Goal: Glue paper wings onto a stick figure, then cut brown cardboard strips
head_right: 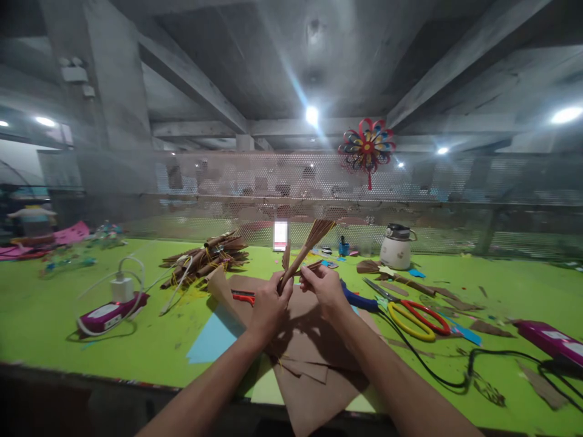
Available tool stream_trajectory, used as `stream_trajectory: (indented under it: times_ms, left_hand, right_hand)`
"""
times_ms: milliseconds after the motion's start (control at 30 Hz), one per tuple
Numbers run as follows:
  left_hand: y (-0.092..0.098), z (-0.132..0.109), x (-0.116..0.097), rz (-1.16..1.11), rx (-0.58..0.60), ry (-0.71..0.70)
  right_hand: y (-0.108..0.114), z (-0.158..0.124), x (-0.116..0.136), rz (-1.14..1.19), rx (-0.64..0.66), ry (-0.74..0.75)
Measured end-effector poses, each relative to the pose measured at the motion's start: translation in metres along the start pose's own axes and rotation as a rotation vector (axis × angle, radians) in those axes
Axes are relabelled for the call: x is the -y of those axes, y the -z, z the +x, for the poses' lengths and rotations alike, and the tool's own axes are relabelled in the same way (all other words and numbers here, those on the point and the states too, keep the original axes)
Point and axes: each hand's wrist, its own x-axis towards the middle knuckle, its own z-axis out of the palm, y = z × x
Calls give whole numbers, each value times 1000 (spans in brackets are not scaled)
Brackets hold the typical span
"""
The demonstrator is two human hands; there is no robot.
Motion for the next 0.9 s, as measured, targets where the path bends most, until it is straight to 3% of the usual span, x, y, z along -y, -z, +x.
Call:
stream_trajectory:
  times_ms: [900]
  left_hand:
    - [-2,-3,-3,123,-50,18]
  right_hand:
    - [3,-2,2,44,75,-83]
